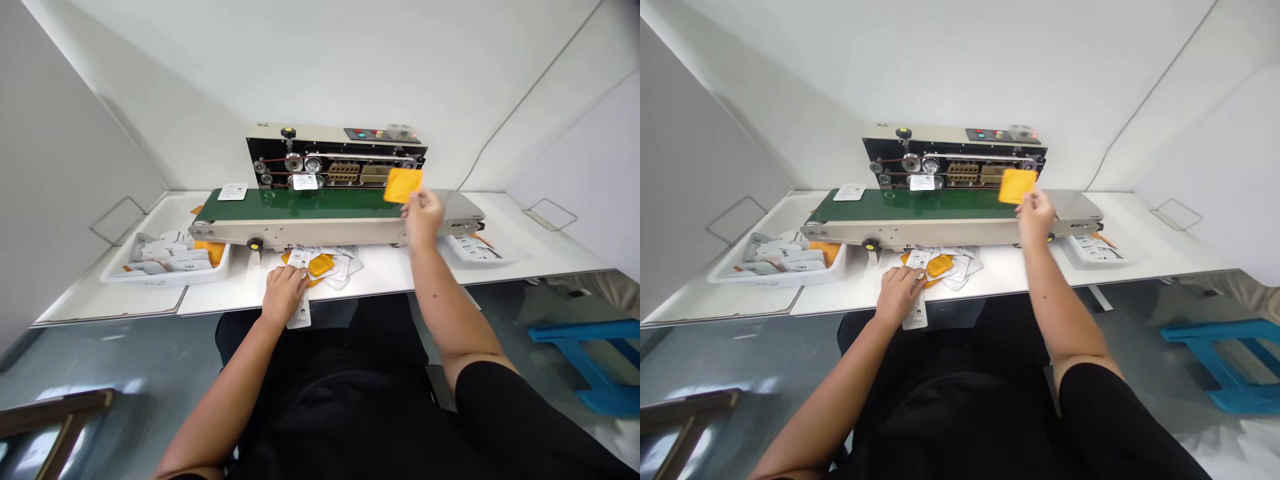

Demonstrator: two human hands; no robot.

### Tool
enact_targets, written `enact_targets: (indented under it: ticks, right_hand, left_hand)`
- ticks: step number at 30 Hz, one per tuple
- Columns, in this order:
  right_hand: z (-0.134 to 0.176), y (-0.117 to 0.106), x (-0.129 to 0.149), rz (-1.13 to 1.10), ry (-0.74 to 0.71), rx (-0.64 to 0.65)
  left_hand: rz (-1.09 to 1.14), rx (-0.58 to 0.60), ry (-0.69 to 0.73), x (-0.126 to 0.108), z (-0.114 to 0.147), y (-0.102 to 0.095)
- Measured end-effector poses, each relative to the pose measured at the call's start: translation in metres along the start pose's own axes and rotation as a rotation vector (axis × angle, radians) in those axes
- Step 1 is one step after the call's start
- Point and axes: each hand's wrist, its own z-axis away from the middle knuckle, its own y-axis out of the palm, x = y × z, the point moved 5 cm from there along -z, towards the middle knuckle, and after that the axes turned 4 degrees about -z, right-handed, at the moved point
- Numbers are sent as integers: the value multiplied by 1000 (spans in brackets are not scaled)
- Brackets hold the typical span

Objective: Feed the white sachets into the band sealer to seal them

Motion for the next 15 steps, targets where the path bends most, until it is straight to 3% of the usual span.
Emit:
enact_targets:
  ticks: [2, 5, 9, 12, 15]
  right_hand:
    - [-53, -27, 1, 89, 21, -129]
    - [-102, -40, -13, 146, 226, -132]
    - [-117, -23, -29, 122, 425, -17]
    - [-118, -13, -33, 112, 462, 32]
    - [-117, -19, -32, 118, 421, -12]
  left_hand:
    - [1, -18, 19, 0, 1, 0]
    - [8, -65, 57, 0, 3, 0]
    - [-17, -124, 85, -1, 4, -1]
    - [-70, -140, 90, -2, 5, -2]
    - [-88, -149, 95, -1, 6, -2]
